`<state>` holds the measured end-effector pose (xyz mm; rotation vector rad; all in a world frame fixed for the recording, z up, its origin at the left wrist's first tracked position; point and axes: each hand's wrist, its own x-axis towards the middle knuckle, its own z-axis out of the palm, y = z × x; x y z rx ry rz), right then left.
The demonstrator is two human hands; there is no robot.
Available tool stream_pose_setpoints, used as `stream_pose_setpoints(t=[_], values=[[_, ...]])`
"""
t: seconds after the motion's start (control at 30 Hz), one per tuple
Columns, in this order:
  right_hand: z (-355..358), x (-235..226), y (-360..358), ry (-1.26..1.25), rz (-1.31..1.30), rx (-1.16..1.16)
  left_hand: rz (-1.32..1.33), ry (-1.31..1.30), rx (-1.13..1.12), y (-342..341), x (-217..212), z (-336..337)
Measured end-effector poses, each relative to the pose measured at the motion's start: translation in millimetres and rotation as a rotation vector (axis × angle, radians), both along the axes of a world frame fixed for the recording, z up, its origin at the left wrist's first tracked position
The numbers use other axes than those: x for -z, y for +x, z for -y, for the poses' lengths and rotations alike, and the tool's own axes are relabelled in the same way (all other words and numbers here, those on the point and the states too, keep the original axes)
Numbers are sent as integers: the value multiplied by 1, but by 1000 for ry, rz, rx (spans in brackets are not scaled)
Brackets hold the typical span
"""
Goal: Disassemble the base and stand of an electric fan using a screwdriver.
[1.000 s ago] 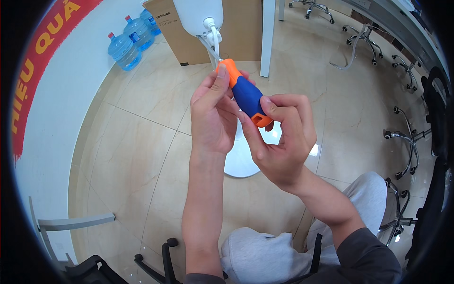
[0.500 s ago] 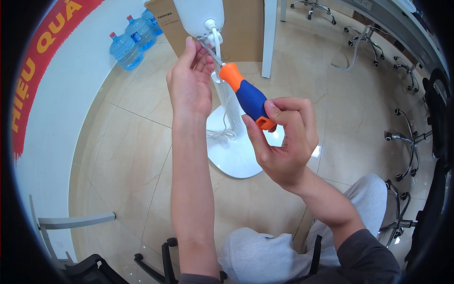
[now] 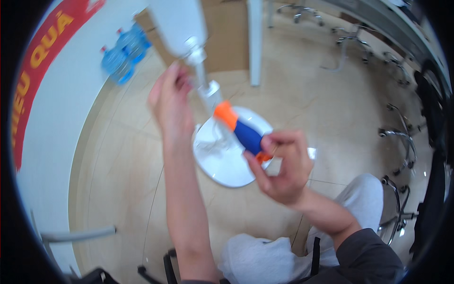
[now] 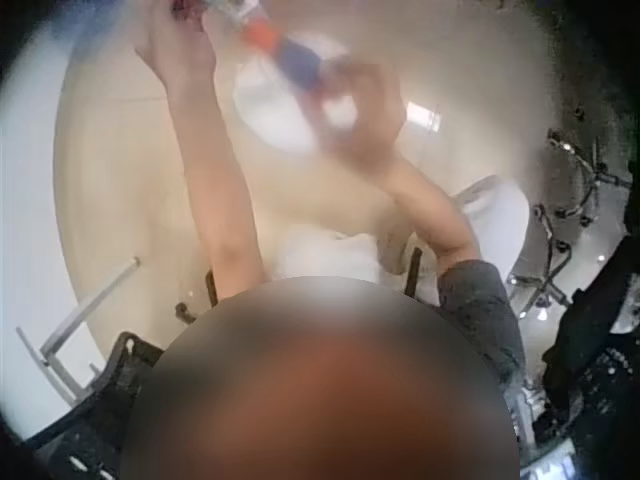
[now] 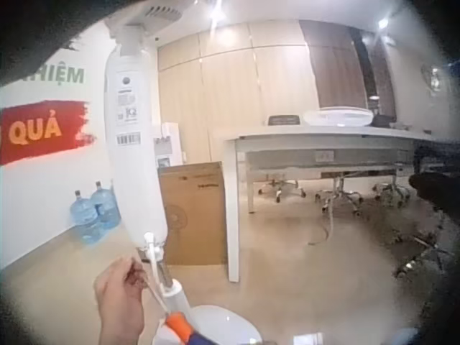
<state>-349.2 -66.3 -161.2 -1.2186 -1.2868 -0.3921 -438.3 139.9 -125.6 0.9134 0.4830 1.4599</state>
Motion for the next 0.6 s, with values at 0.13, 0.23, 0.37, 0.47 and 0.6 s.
stream_pose_setpoints(t=[0.13, 0.23, 0.37, 0.47, 0.6], values=[[21, 34, 7, 11, -568, -130, -149, 40, -311, -31, 37, 44], [21, 34, 45, 6, -667, -1, -202, 35, -258, -27, 58, 74], [22, 13, 105, 85, -704, 147, -370, 139, -79, -3, 61, 85], [25, -7, 144, 139, -642, 197, -432, 175, -25, 20, 36, 91], [37, -40, 195, 327, -985, -72, -442, 167, 31, 51, 10, 105]])
